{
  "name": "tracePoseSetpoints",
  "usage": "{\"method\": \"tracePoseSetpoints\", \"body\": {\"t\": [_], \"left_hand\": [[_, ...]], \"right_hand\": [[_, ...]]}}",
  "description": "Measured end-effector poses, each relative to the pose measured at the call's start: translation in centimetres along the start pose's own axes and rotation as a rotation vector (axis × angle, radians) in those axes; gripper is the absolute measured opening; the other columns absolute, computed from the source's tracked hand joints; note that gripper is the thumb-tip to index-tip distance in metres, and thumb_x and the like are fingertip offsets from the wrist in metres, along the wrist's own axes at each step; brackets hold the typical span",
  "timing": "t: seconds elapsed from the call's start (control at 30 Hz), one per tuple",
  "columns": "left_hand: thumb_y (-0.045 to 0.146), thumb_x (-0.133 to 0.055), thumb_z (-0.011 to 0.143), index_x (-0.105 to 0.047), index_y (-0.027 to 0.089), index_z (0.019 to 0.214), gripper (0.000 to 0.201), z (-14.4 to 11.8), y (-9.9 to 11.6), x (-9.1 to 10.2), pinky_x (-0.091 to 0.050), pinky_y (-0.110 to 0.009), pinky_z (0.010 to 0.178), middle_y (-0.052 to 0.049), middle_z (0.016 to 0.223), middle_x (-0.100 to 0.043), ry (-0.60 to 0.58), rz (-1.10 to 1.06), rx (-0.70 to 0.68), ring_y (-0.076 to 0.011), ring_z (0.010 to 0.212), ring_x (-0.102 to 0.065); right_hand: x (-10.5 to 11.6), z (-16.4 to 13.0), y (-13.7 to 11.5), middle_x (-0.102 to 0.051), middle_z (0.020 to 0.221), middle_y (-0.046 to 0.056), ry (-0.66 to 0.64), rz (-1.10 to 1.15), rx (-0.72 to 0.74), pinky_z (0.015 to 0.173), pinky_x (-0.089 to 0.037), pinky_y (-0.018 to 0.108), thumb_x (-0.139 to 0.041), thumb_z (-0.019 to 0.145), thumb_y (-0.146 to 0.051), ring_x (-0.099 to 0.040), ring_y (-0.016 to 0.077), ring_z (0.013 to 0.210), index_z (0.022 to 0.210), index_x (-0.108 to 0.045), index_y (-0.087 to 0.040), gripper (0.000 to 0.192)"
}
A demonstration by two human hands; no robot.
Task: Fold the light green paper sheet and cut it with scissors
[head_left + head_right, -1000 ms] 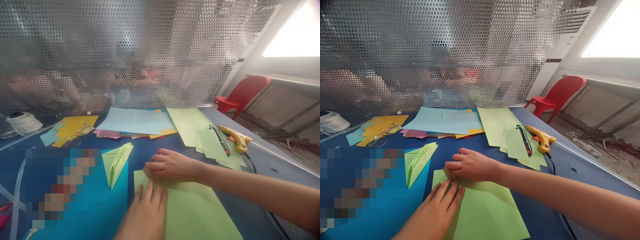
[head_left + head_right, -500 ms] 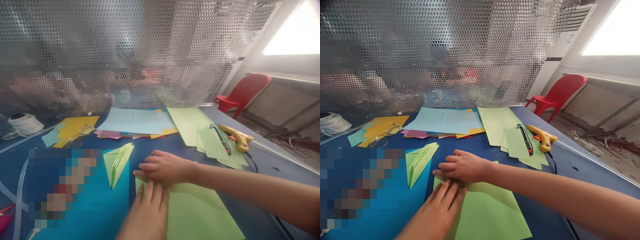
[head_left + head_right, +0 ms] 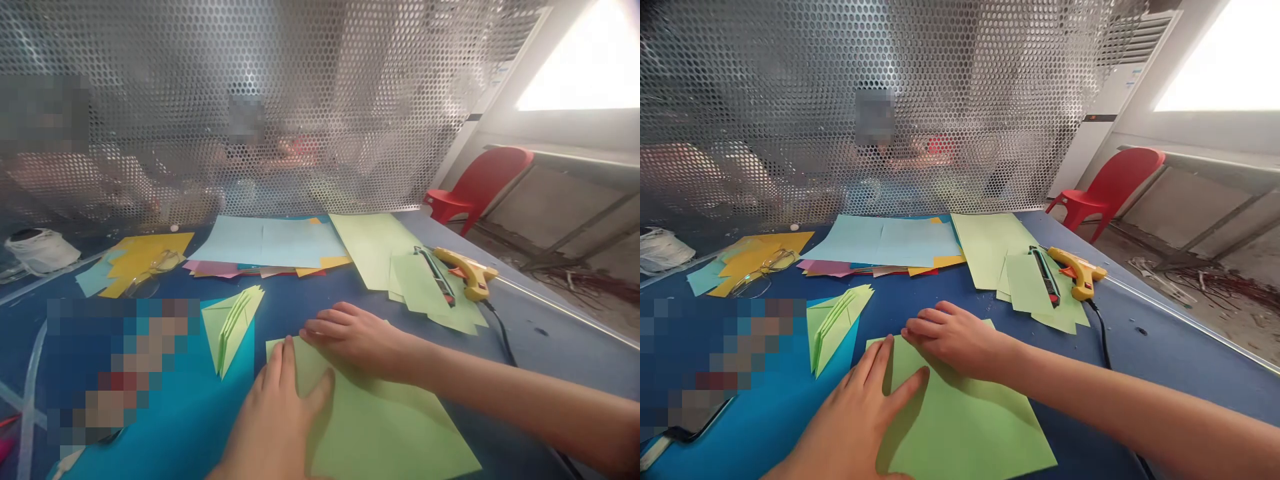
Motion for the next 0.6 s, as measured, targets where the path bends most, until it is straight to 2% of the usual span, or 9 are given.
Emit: {"method": "tracePoseSetpoints", "body": {"t": [0.1,0.17,0.27,0.37,0.47,0.6], "left_hand": [[0.065,-0.084,0.082,-0.029,0.032,0.167,0.106,0.3,-0.8,0.1,-0.025,-0.07,0.125,-0.02,0.176,-0.003,0.05,-0.016,-0.003,-0.0495,0.16,-0.001],[0.069,-0.075,0.089,-0.031,0.028,0.168,0.099,0.6,-1.7,0.3,-0.029,-0.065,0.127,-0.017,0.179,-0.013,0.1,-0.042,0.009,-0.047,0.164,-0.009],[0.055,-0.066,0.101,-0.04,0.024,0.166,0.076,1.2,-3.1,0.8,-0.039,-0.053,0.127,-0.014,0.176,-0.033,0.22,-0.065,0.016,-0.0374,0.164,-0.027],[0.04,-0.072,0.101,-0.045,0.024,0.161,0.068,1.8,-4.1,1.1,-0.036,-0.061,0.127,-0.014,0.169,-0.043,0.324,-0.078,0.026,-0.037,0.159,-0.035],[0.037,-0.078,0.097,-0.05,0.024,0.155,0.066,2.4,-4.8,1.0,-0.042,-0.064,0.121,-0.013,0.16,-0.052,0.38,-0.112,0.03,-0.0372,0.149,-0.048],[0.031,-0.079,0.094,-0.057,0.022,0.145,0.056,3.1,-5.3,1.0,-0.05,-0.058,0.111,-0.01,0.141,-0.062,0.412,-0.152,0.006,-0.034,0.135,-0.057]], "right_hand": [[0.6,-2.2,0.6,-0.07,0.136,0.009,0.015,-0.025,-0.141,0.099,-0.062,0.045,-0.068,0.104,-0.02,-0.071,0.0233,0.116,0.132,-0.069,-0.02,0.028],[1.2,-4.5,2.1,-0.068,0.139,0.009,0.046,-0.066,-0.293,0.102,-0.06,0.049,-0.069,0.104,-0.024,-0.068,0.0257,0.122,0.128,-0.07,-0.021,0.025],[2.5,-9.5,6.1,-0.065,0.142,0.011,0.113,-0.152,-0.633,0.103,-0.058,0.051,-0.068,0.105,-0.034,-0.067,0.027,0.122,0.134,-0.067,-0.022,0.031],[3.4,-15.1,10.1,-0.064,0.142,0.012,0.179,-0.209,-0.98,0.1,-0.06,0.051,-0.068,0.105,-0.039,-0.067,0.0273,0.12,0.138,-0.064,-0.022,0.037],[2.6,-19.0,12.8,-0.066,0.138,0.011,0.134,-0.159,-1.195,0.097,-0.061,0.049,-0.068,0.105,-0.04,-0.069,0.0261,0.116,0.136,-0.065,-0.02,0.037],[1.1,-21.1,14.4,-0.066,0.138,0.011,0.056,-0.031,-1.355,0.096,-0.061,0.049,-0.069,0.104,-0.04,-0.069,0.0263,0.115,0.137,-0.064,-0.02,0.038]]}}
Point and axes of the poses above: each hand's wrist, its own z-axis towards the middle knuckle, its own x-axis out of the back of the hand, y = z × x, the point moved 6 cm from there along z, towards the middle knuckle
